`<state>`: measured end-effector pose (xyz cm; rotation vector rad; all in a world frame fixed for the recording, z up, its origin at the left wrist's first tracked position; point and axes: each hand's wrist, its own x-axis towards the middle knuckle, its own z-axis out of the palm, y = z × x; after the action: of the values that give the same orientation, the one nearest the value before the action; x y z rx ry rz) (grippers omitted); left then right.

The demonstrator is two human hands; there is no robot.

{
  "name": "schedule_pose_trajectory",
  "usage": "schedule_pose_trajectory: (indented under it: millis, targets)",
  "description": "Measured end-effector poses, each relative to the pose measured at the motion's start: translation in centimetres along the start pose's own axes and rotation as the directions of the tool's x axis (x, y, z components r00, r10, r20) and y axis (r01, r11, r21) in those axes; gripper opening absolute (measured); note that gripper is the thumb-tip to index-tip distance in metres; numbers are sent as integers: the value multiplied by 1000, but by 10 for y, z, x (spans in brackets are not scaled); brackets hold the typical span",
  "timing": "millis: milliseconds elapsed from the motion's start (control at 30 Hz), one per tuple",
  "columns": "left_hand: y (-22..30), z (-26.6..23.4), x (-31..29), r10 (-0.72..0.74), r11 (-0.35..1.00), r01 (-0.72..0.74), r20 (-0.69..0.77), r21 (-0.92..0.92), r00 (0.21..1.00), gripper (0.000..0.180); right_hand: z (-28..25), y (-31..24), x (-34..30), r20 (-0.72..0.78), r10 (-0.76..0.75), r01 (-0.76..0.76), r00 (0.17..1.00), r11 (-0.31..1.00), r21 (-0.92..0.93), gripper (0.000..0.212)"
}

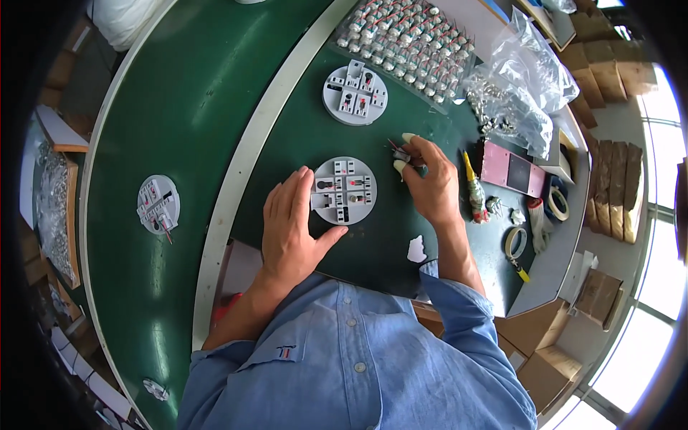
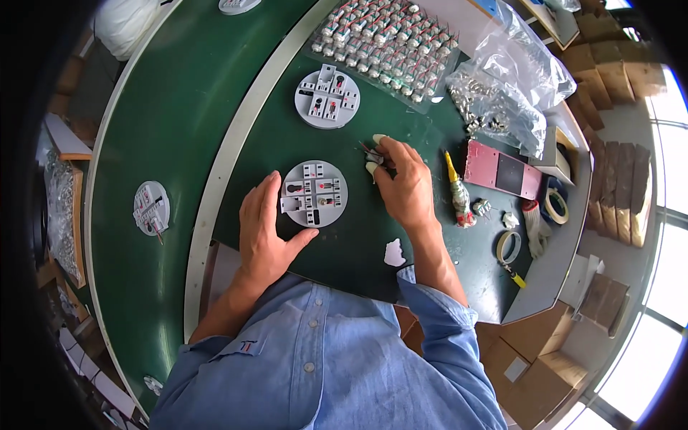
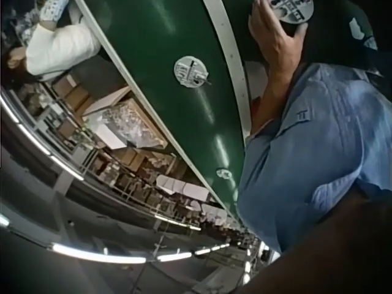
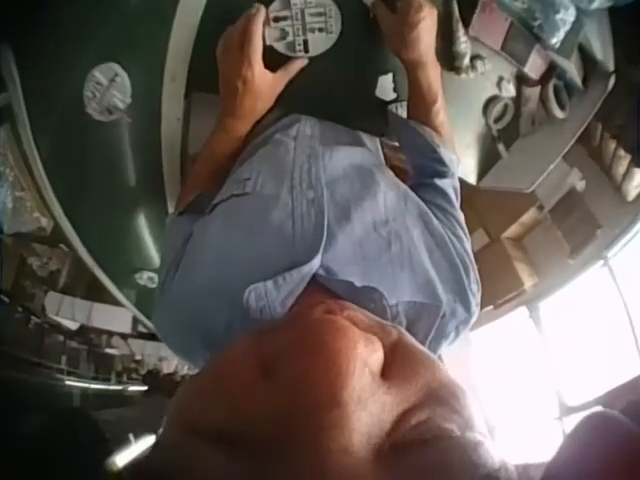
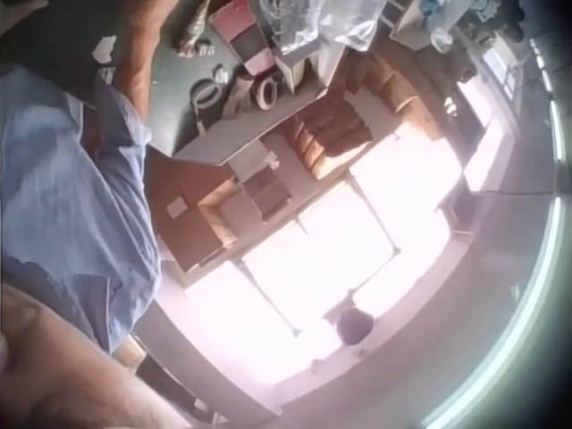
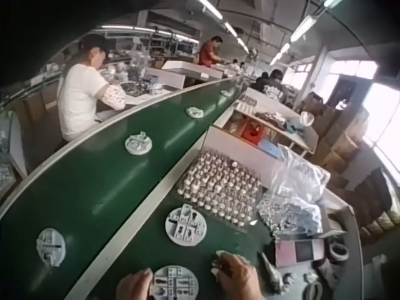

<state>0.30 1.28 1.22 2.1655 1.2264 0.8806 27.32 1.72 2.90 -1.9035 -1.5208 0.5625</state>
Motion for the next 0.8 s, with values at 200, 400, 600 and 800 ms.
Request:
schedule_pose_trajectory:
  millis: [200, 400, 600, 800]
  targets:
    - [-5, 2, 0, -16, 1000, 16, -13, -2, 1000, 102, -8, -25, -9, -2, -9, 9, 1000, 999, 43, 44]
    - [-7, 4, 2, 18, 1000, -18, -20, 3, 1000, 102, -7, -20, -22, -60, -30, 30, 998, 1000, 5, 42]
    - [-5, 0, -1, 24, 995, -24, -4, 100, 1000, 97, -4, -3, -24, -131, -24, 22, 991, 1000, -14, 40]
    - [0, -1, 0, 47, 994, -45, -14, 95, 999, 95, -4, 2, -26, -188, -19, 16, 982, 1000, -15, 40]
